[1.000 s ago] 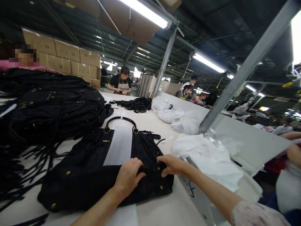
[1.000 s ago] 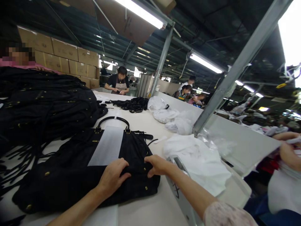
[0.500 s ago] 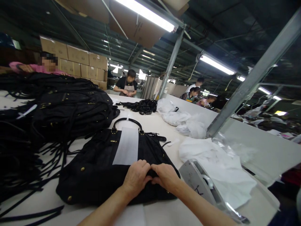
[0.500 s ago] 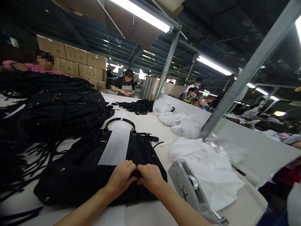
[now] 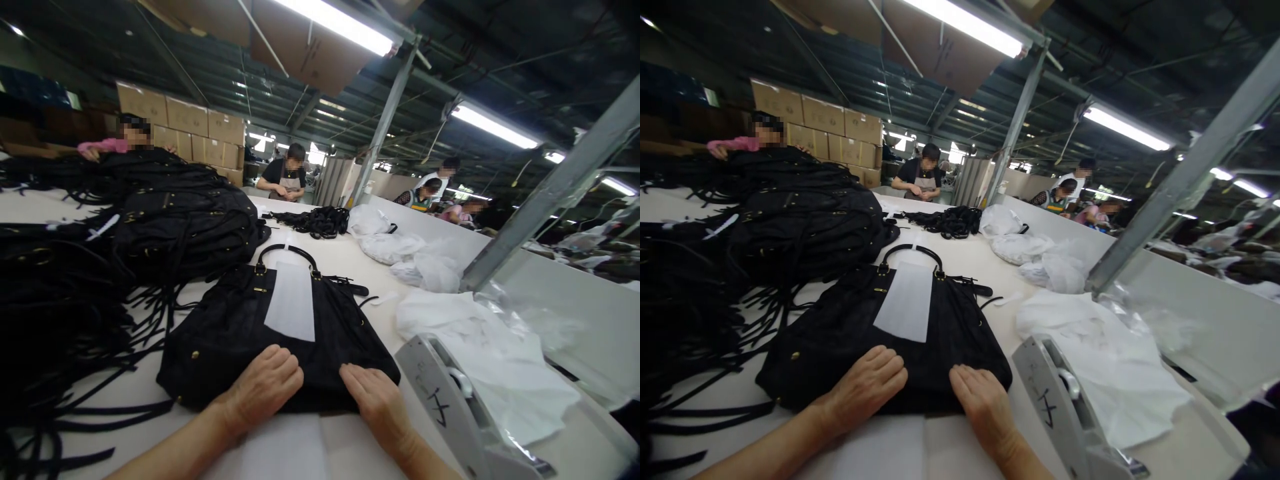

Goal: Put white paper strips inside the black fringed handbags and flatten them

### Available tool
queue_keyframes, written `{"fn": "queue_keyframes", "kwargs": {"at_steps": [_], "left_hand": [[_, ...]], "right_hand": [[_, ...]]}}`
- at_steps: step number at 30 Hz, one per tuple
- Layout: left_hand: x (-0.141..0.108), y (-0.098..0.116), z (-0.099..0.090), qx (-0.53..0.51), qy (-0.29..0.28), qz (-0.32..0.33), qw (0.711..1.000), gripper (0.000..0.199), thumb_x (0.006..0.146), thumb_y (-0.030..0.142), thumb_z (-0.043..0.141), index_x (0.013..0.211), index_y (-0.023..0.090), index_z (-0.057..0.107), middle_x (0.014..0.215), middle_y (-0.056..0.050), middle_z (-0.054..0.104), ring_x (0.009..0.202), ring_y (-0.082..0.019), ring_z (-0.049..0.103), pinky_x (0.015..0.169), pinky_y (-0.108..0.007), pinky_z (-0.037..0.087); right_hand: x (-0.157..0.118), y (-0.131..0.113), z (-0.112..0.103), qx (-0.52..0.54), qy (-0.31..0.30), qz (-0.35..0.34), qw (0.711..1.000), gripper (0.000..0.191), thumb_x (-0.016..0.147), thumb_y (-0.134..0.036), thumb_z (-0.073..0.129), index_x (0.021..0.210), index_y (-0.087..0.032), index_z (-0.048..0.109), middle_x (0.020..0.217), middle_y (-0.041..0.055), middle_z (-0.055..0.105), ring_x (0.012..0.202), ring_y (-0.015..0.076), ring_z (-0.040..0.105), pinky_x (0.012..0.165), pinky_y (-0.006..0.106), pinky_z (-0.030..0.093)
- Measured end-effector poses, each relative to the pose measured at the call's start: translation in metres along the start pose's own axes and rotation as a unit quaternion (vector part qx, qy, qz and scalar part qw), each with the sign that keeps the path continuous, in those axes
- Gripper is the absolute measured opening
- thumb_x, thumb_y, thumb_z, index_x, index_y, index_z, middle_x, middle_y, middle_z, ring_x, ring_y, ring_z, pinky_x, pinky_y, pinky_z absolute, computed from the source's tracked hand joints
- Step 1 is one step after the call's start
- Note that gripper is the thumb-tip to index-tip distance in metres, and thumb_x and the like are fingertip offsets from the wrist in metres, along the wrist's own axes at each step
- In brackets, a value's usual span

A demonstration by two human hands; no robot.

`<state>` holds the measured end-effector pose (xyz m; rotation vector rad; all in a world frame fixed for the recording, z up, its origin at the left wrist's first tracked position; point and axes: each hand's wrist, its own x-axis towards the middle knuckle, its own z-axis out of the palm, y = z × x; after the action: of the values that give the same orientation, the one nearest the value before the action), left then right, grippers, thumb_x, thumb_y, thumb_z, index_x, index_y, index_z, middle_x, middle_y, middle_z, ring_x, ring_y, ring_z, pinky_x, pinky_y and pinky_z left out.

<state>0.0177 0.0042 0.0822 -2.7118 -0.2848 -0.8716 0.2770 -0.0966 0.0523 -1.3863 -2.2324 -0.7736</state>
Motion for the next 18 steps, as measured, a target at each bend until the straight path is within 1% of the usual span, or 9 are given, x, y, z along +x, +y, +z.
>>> {"fn": "queue_keyframes", "kwargs": {"at_steps": [2, 3, 5, 9, 13, 18], "left_hand": [[-0.006, -0.001, -0.003, -0.005, 0.012, 0.026, 1.000, 0.016, 0.094, 0.006, 0.046, 0.086, 0.015, 0.057, 0.078, -0.001, 0.052, 0.072, -0.019, 0.043, 0.072, -0.034, 0.035], [-0.009, 0.000, -0.004, -0.006, 0.012, 0.034, 0.999, 0.016, 0.094, 0.007, 0.047, 0.086, 0.015, 0.057, 0.078, -0.001, 0.052, 0.072, -0.019, 0.044, 0.072, -0.034, 0.035], [-0.012, 0.003, -0.006, -0.007, -0.002, 0.041, 0.999, 0.012, 0.094, 0.008, 0.051, 0.087, 0.015, 0.059, 0.079, -0.002, 0.053, 0.073, -0.019, 0.045, 0.073, -0.034, 0.036], [-0.017, 0.013, -0.009, -0.004, -0.037, 0.038, 0.999, 0.010, 0.093, 0.011, 0.053, 0.090, 0.014, 0.061, 0.087, -0.004, 0.058, 0.079, -0.020, 0.048, 0.079, -0.034, 0.038], [-0.018, 0.019, -0.010, -0.019, -0.045, 0.040, 0.998, 0.014, 0.093, 0.011, 0.053, 0.082, 0.016, 0.060, 0.081, -0.003, 0.056, 0.074, -0.019, 0.046, 0.071, -0.034, 0.037], [-0.017, 0.020, -0.011, -0.038, -0.062, 0.031, 0.997, 0.014, 0.090, 0.011, 0.061, 0.076, 0.015, 0.058, 0.078, -0.002, 0.054, 0.072, -0.018, 0.045, 0.066, -0.034, 0.034]], "right_hand": [[-0.005, 0.000, -0.004, -0.010, 0.032, -0.040, 0.999, 0.039, 0.097, -0.008, 0.034, 0.122, -0.015, 0.064, 0.112, 0.0082, 0.073, 0.106, 0.0170, 0.067, 0.090, 0.030, 0.051], [-0.007, 0.001, -0.007, -0.017, 0.032, -0.051, 0.998, 0.041, 0.098, -0.008, 0.034, 0.126, -0.015, 0.062, 0.117, 0.0080, 0.072, 0.111, 0.0175, 0.065, 0.095, 0.031, 0.051], [-0.009, 0.001, -0.010, -0.032, 0.011, -0.064, 0.997, 0.042, 0.099, -0.010, 0.033, 0.132, -0.015, 0.059, 0.125, 0.0071, 0.068, 0.117, 0.0189, 0.062, 0.099, 0.033, 0.051], [-0.012, 0.001, -0.011, -0.051, -0.012, -0.077, 0.996, 0.045, 0.100, -0.011, 0.031, 0.138, -0.016, 0.053, 0.134, 0.0061, 0.062, 0.124, 0.0223, 0.057, 0.102, 0.036, 0.052], [-0.016, 0.001, -0.012, -0.053, -0.034, -0.086, 0.994, 0.046, 0.100, -0.012, 0.031, 0.143, -0.017, 0.046, 0.138, 0.0066, 0.058, 0.130, 0.0228, 0.052, 0.103, 0.038, 0.052], [-0.022, 0.001, -0.015, -0.039, -0.038, -0.091, 0.994, 0.046, 0.100, -0.011, 0.032, 0.144, -0.016, 0.044, 0.139, 0.0078, 0.056, 0.135, 0.0220, 0.045, 0.109, 0.041, 0.046]]}}
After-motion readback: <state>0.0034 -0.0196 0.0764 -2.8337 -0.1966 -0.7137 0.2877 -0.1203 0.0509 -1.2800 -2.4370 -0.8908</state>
